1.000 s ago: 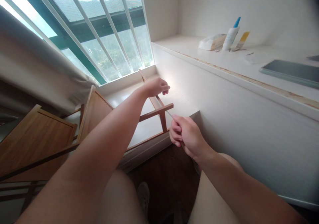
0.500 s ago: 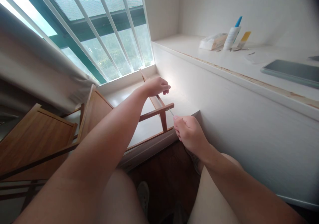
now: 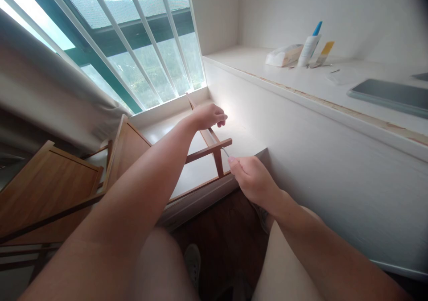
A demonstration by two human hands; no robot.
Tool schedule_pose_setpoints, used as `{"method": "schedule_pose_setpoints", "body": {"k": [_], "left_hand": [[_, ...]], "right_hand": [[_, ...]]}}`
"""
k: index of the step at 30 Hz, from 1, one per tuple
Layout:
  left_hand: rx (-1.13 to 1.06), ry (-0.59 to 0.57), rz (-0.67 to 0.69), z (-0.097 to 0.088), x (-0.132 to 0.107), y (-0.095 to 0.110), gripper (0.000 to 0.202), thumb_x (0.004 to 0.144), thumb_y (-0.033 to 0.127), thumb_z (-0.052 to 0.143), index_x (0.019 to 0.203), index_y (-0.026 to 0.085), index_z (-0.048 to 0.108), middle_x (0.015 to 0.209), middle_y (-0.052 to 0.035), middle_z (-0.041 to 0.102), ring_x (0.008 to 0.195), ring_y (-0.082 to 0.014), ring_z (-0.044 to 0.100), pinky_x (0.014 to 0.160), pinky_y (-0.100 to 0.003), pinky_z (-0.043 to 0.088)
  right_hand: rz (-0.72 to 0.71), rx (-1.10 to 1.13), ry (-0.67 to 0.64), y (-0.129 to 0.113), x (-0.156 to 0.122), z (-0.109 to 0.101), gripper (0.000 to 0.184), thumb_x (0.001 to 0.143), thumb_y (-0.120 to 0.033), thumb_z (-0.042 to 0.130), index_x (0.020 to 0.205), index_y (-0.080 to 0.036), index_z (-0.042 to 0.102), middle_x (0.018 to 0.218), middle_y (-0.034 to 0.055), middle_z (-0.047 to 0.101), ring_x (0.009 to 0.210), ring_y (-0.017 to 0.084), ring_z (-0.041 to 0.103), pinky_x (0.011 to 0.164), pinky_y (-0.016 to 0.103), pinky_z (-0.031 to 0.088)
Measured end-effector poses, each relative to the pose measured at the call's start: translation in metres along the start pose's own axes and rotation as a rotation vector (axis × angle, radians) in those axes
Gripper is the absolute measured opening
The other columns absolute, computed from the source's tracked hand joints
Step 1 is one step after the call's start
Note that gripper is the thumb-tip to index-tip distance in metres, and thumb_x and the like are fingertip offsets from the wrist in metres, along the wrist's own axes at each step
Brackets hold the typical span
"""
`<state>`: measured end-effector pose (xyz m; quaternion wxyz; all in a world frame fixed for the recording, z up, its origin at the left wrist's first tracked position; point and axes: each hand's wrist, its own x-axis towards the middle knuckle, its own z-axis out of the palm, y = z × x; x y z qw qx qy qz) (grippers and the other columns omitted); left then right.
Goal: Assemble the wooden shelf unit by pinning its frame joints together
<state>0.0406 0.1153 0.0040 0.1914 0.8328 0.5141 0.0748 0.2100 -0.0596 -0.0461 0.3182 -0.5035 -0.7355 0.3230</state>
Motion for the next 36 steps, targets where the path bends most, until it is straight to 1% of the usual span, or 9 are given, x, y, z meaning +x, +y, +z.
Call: {"method": "schedule_pose_setpoints", "body": {"k": [6,11,17,24,27,32,36], "left_hand": [[-0.004,-0.002,0.002,0.0000,-0.0007,-0.0004,0.035,0.087,0.046,0.051,0.076,0.022,0.074,0.086,-0.0003,0.076,0.065,-0.0130,0.058,0.060,-0.028,0.038],[-0.006,-0.002,-0.005,-0.0005,-0.0014,0.0009,0.035,0.087,0.046,0.051,0.076,0.022,0.074,0.086,-0.0001,0.076,0.064,-0.0126,0.057,0.061,-0.028,0.038],[-0.012,-0.009,-0.006,-0.0004,-0.0013,0.0009,0.034,0.087,0.045,0.050,0.076,0.023,0.074,0.087,-0.0008,0.075,0.064,-0.0130,0.057,0.061,-0.029,0.039],[-0.006,0.000,-0.009,0.0002,-0.0008,-0.0001,0.035,0.087,0.046,0.050,0.076,0.023,0.074,0.086,-0.0013,0.075,0.063,-0.0133,0.057,0.060,-0.029,0.038],[-0.004,0.003,-0.008,0.0002,-0.0012,0.0007,0.035,0.087,0.046,0.050,0.076,0.023,0.074,0.085,-0.0011,0.075,0.063,-0.0130,0.057,0.060,-0.029,0.038],[-0.004,0.007,-0.008,0.0002,-0.0017,0.0017,0.035,0.087,0.045,0.051,0.076,0.022,0.074,0.085,-0.0008,0.075,0.064,-0.0128,0.057,0.061,-0.029,0.039],[-0.003,0.000,-0.009,-0.0001,-0.0016,0.0015,0.035,0.087,0.046,0.050,0.076,0.022,0.074,0.086,-0.0005,0.076,0.063,-0.0125,0.057,0.061,-0.029,0.038]], "right_hand": [[-0.022,-0.158,0.006,-0.0007,-0.0006,-0.0015,0.045,0.100,-0.036,0.033,0.058,-0.020,0.030,0.053,-0.0034,0.032,0.053,0.012,0.026,0.058,0.031,0.017],[-0.031,-0.263,0.000,-0.0029,-0.0002,-0.0027,0.043,0.100,-0.034,0.033,0.060,-0.020,0.033,0.054,-0.0021,0.036,0.054,0.013,0.028,0.059,0.031,0.016],[-0.058,-0.321,-0.010,-0.0013,0.0005,-0.0031,0.043,0.101,-0.035,0.032,0.061,-0.020,0.035,0.055,0.0001,0.043,0.055,0.014,0.030,0.059,0.032,0.017],[-0.081,-0.398,-0.015,-0.0012,0.0014,-0.0032,0.044,0.101,-0.035,0.033,0.061,-0.020,0.042,0.057,0.0025,0.049,0.054,0.015,0.036,0.058,0.033,0.016],[-0.075,-0.352,-0.016,-0.0014,0.0021,-0.0036,0.044,0.101,-0.035,0.033,0.060,-0.020,0.039,0.057,0.0016,0.046,0.055,0.015,0.034,0.059,0.033,0.016],[-0.018,-0.148,-0.020,-0.0007,0.0037,-0.0027,0.047,0.101,-0.038,0.031,0.058,-0.020,0.030,0.053,-0.0017,0.034,0.054,0.013,0.028,0.059,0.032,0.017],[-0.012,-0.056,0.000,0.0005,0.0031,-0.0009,0.047,0.101,-0.038,0.032,0.058,-0.020,0.028,0.053,-0.0026,0.032,0.054,0.012,0.029,0.058,0.031,0.018]]}}
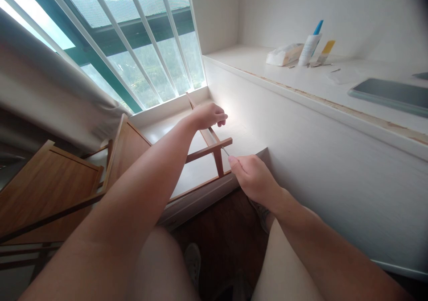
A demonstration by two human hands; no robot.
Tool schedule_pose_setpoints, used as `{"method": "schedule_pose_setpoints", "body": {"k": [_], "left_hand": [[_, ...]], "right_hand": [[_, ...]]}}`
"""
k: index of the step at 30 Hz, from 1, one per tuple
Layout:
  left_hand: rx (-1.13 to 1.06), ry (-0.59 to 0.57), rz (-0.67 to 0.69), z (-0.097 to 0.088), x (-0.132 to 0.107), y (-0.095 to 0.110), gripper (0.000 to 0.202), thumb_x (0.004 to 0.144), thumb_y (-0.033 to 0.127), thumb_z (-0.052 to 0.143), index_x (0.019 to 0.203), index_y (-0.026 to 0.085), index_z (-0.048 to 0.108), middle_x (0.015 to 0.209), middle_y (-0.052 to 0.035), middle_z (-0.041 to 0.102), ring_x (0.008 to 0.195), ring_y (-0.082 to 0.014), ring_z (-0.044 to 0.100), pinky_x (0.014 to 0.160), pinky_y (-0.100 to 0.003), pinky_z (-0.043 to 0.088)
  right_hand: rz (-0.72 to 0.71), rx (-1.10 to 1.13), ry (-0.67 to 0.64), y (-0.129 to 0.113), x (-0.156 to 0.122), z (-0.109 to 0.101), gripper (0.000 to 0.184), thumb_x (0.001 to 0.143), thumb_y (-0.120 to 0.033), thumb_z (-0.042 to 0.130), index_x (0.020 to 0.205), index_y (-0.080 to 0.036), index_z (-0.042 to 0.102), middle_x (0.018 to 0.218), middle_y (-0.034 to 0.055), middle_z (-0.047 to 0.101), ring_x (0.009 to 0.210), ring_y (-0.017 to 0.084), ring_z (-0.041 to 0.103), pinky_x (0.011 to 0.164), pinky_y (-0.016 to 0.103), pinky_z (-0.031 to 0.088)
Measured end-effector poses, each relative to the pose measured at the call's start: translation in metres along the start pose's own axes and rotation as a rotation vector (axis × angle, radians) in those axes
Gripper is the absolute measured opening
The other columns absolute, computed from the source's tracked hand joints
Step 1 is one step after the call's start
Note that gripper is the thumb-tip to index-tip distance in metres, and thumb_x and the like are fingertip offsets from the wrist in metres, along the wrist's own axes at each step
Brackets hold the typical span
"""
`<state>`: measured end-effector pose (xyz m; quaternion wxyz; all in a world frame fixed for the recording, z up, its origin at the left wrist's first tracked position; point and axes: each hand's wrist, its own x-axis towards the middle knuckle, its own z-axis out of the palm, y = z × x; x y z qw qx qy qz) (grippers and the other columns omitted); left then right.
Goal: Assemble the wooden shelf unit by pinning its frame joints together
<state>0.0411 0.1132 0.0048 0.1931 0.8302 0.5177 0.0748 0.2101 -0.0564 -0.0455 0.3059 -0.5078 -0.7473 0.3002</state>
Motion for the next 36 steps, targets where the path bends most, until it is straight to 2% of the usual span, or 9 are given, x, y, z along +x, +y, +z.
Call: {"method": "schedule_pose_setpoints", "body": {"k": [9,14,18,20,22,32,36], "left_hand": [[-0.001,0.005,0.004,0.001,0.001,-0.001,0.034,0.086,0.045,0.050,0.075,0.023,0.074,0.086,-0.0005,0.076,0.063,-0.0127,0.057,0.061,-0.029,0.038],[-0.001,0.000,0.000,0.001,0.001,-0.001,0.035,0.087,0.046,0.050,0.075,0.023,0.074,0.086,-0.0007,0.075,0.063,-0.0129,0.057,0.061,-0.029,0.038],[0.002,0.000,-0.002,0.000,0.000,-0.001,0.035,0.087,0.046,0.050,0.076,0.023,0.074,0.086,-0.0004,0.075,0.063,-0.0131,0.057,0.061,-0.029,0.038],[-0.002,0.001,-0.001,0.000,0.000,0.000,0.035,0.087,0.046,0.050,0.075,0.023,0.074,0.086,-0.0003,0.076,0.063,-0.0131,0.057,0.061,-0.029,0.038],[-0.008,0.002,0.002,0.000,0.000,0.000,0.034,0.087,0.045,0.051,0.075,0.023,0.074,0.086,-0.0004,0.076,0.064,-0.0132,0.057,0.061,-0.029,0.038],[-0.010,-0.002,0.006,0.000,0.000,-0.001,0.034,0.087,0.044,0.050,0.076,0.023,0.074,0.086,-0.0009,0.075,0.068,-0.0144,0.058,0.064,-0.030,0.039],[-0.013,0.004,0.004,0.000,0.001,-0.001,0.033,0.086,0.044,0.051,0.075,0.022,0.074,0.085,-0.0010,0.075,0.066,-0.0135,0.058,0.062,-0.030,0.038]], "right_hand": [[0.051,0.250,-0.011,0.006,-0.002,0.006,0.049,0.101,-0.043,0.034,0.057,-0.022,0.029,0.051,-0.0035,0.029,0.049,0.011,0.031,0.053,0.030,0.020],[0.189,0.633,-0.060,0.005,-0.001,0.011,0.047,0.097,-0.042,0.041,0.056,-0.023,0.031,0.046,-0.0067,0.026,0.040,0.009,0.030,0.044,0.027,0.021],[0.292,1.059,-0.180,-0.004,0.001,0.008,0.045,0.094,-0.035,0.041,0.052,-0.024,0.029,0.037,-0.0076,0.026,0.032,0.009,0.029,0.039,0.026,0.020],[0.308,1.192,-0.219,-0.007,0.001,0.007,0.045,0.093,-0.034,0.041,0.051,-0.023,0.028,0.036,-0.0077,0.025,0.030,0.008,0.030,0.037,0.025,0.019],[0.311,1.192,-0.202,-0.008,0.002,0.008,0.045,0.093,-0.034,0.042,0.051,-0.023,0.029,0.036,-0.0079,0.026,0.030,0.008,0.030,0.037,0.024,0.019],[0.274,0.825,-0.083,-0.001,0.000,0.012,0.046,0.095,-0.041,0.043,0.054,-0.023,0.032,0.042,-0.0081,0.027,0.036,0.008,0.031,0.040,0.024,0.025],[0.178,0.615,-0.045,0.007,-0.002,0.013,0.048,0.098,-0.047,0.041,0.057,-0.023,0.033,0.048,-0.0062,0.028,0.043,0.009,0.033,0.046,0.026,0.023]]}}
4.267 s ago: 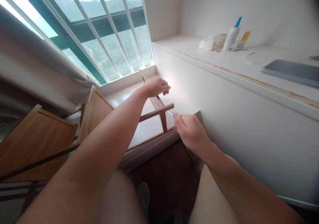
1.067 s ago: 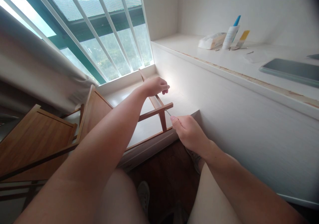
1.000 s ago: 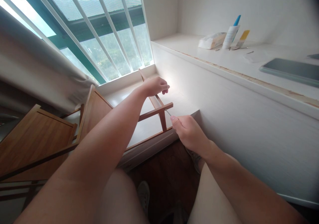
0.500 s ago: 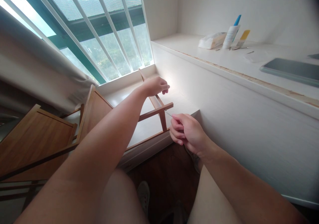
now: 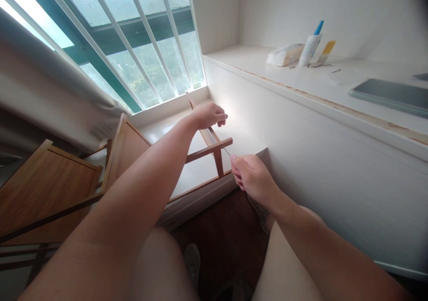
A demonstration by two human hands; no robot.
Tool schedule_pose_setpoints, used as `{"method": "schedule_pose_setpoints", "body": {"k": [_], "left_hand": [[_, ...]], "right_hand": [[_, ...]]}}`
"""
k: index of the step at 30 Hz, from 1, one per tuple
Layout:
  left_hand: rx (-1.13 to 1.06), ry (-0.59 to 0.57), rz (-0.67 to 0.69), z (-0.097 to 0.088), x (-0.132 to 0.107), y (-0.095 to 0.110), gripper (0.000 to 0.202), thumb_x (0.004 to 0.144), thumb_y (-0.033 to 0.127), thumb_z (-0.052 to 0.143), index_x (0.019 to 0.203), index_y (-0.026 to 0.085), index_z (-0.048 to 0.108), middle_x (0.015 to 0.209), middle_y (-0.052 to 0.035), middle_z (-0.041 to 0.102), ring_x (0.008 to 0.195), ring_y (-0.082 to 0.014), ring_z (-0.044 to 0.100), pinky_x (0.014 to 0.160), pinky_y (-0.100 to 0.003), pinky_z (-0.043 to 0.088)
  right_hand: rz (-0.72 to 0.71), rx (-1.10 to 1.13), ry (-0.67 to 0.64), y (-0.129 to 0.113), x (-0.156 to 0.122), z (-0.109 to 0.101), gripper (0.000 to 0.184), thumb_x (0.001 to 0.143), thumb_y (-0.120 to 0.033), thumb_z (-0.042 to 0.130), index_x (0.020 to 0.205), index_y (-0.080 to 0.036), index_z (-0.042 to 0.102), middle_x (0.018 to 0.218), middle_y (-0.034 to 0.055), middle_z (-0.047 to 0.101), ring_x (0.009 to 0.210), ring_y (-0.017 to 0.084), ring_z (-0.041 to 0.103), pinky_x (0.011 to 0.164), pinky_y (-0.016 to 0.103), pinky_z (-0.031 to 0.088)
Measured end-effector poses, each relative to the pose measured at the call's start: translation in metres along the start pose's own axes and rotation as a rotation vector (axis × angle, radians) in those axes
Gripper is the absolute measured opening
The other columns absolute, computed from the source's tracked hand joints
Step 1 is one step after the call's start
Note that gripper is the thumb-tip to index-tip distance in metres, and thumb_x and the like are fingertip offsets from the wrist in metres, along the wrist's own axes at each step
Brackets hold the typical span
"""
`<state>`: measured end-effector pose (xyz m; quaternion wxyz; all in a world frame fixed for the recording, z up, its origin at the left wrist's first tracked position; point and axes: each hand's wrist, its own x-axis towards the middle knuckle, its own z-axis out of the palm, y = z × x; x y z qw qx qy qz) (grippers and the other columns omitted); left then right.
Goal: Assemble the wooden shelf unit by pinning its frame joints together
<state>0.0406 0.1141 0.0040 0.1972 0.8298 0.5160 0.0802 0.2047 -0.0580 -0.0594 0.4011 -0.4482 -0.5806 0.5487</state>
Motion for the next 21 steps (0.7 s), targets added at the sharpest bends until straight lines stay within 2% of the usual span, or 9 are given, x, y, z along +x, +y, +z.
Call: {"method": "schedule_pose_setpoints", "body": {"k": [6,13,18,21], "left_hand": [[0.005,-0.005,0.004,0.000,0.000,-0.001,0.035,0.087,0.046,0.051,0.075,0.023,0.074,0.085,-0.0008,0.075,0.065,-0.0135,0.058,0.061,-0.029,0.038],[0.005,0.001,0.003,0.000,0.000,-0.001,0.035,0.087,0.046,0.051,0.075,0.023,0.074,0.084,0.0000,0.075,0.063,-0.0130,0.056,0.060,-0.030,0.038],[0.012,0.006,0.003,0.000,-0.001,0.000,0.035,0.087,0.046,0.051,0.075,0.022,0.074,0.083,-0.0006,0.075,0.063,-0.0129,0.056,0.060,-0.029,0.038],[0.007,0.003,0.003,0.000,0.000,-0.001,0.035,0.087,0.046,0.051,0.076,0.022,0.074,0.084,-0.0014,0.075,0.064,-0.0131,0.056,0.059,-0.029,0.037]], "right_hand": [[-0.163,-0.416,0.044,-0.005,-0.003,-0.002,0.048,0.101,-0.042,0.034,0.058,-0.022,0.027,0.053,-0.0036,0.028,0.052,0.012,0.028,0.054,0.030,0.019],[-0.203,-0.813,0.064,-0.014,-0.003,-0.006,0.044,0.100,-0.036,0.033,0.059,-0.021,0.032,0.054,-0.0013,0.036,0.053,0.014,0.026,0.058,0.032,0.017],[-0.212,-0.905,0.078,-0.018,-0.004,-0.008,0.041,0.099,-0.032,0.035,0.059,-0.020,0.034,0.055,-0.0005,0.039,0.055,0.014,0.026,0.058,0.032,0.016],[-0.204,-0.796,0.059,-0.018,-0.003,-0.006,0.044,0.099,-0.033,0.035,0.058,-0.020,0.032,0.053,-0.0018,0.035,0.054,0.013,0.026,0.058,0.032,0.017]]}}
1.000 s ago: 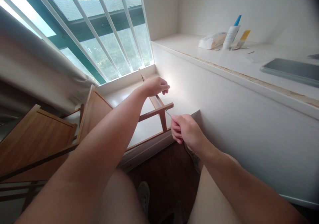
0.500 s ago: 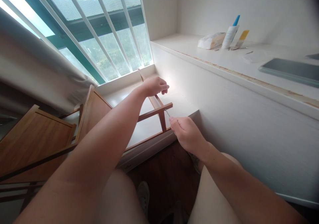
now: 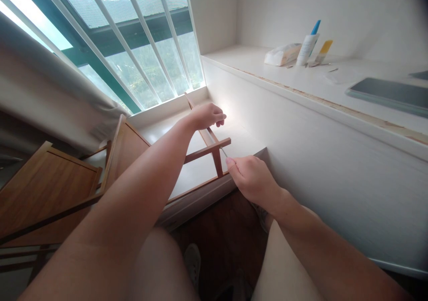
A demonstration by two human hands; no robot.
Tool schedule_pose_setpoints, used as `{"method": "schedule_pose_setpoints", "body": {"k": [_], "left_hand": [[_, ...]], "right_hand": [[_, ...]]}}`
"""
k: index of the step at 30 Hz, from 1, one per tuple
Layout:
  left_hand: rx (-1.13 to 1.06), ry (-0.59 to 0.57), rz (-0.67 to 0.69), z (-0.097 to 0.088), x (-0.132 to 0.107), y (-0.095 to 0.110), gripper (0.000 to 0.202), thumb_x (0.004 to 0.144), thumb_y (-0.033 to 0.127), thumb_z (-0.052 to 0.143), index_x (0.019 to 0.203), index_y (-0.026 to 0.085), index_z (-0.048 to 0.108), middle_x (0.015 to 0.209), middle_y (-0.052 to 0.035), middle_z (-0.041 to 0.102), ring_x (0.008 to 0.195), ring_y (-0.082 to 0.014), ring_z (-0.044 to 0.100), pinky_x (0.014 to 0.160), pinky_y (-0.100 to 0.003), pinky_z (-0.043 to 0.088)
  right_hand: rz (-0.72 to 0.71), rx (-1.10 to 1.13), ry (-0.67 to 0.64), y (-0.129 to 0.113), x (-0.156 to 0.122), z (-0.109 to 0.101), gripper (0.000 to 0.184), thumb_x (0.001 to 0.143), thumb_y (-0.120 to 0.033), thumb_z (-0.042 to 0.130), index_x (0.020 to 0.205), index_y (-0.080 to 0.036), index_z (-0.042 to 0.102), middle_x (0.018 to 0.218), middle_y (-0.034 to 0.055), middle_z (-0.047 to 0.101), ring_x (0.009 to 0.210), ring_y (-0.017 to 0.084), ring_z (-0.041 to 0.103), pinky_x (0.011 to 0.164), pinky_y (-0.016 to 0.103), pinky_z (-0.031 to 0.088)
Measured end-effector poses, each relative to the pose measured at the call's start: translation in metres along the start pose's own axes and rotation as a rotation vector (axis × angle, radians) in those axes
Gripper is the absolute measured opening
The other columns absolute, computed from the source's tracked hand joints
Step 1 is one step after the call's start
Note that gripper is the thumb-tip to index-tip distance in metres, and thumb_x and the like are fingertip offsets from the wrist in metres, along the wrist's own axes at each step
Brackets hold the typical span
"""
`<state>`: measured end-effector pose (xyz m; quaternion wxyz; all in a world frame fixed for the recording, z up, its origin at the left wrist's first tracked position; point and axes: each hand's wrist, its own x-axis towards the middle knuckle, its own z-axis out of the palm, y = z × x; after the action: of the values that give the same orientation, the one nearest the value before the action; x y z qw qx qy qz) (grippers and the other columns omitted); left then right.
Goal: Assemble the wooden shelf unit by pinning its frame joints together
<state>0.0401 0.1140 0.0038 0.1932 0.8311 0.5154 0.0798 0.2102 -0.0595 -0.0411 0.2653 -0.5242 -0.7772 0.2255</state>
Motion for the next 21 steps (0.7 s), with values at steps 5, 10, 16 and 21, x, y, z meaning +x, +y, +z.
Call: {"method": "schedule_pose_setpoints", "body": {"k": [5,10,16,21], "left_hand": [[-0.009,0.006,-0.001,0.001,0.001,-0.001,0.034,0.087,0.045,0.052,0.075,0.022,0.074,0.084,-0.0010,0.075,0.064,-0.0128,0.057,0.060,-0.029,0.038],[-0.007,0.004,-0.003,0.001,0.000,-0.001,0.035,0.087,0.046,0.051,0.075,0.022,0.074,0.083,-0.0004,0.075,0.063,-0.0127,0.056,0.060,-0.029,0.037],[-0.011,0.005,0.004,0.001,0.001,0.000,0.035,0.087,0.045,0.051,0.074,0.022,0.074,0.083,0.0000,0.075,0.064,-0.0129,0.057,0.060,-0.029,0.038],[-0.013,0.001,0.007,0.001,0.001,0.000,0.035,0.087,0.045,0.051,0.075,0.022,0.074,0.084,-0.0002,0.075,0.063,-0.0125,0.056,0.060,-0.029,0.037]], "right_hand": [[0.058,0.432,-0.026,0.006,0.003,0.008,0.050,0.101,-0.042,0.034,0.056,-0.021,0.027,0.051,-0.0037,0.028,0.050,0.011,0.029,0.054,0.030,0.020],[0.158,0.797,-0.074,0.011,0.005,0.017,0.049,0.099,-0.045,0.040,0.057,-0.022,0.032,0.049,-0.0062,0.026,0.044,0.008,0.030,0.047,0.027,0.022],[0.285,1.097,-0.105,0.002,0.004,0.020,0.047,0.096,-0.039,0.043,0.054,-0.023,0.032,0.041,-0.0076,0.026,0.035,0.007,0.028,0.039,0.025,0.020],[0.296,1.313,-0.144,-0.003,0.003,0.019,0.046,0.094,-0.034,0.042,0.051,-0.023,0.031,0.037,-0.0075,0.027,0.031,0.008,0.030,0.037,0.024,0.019]]}}
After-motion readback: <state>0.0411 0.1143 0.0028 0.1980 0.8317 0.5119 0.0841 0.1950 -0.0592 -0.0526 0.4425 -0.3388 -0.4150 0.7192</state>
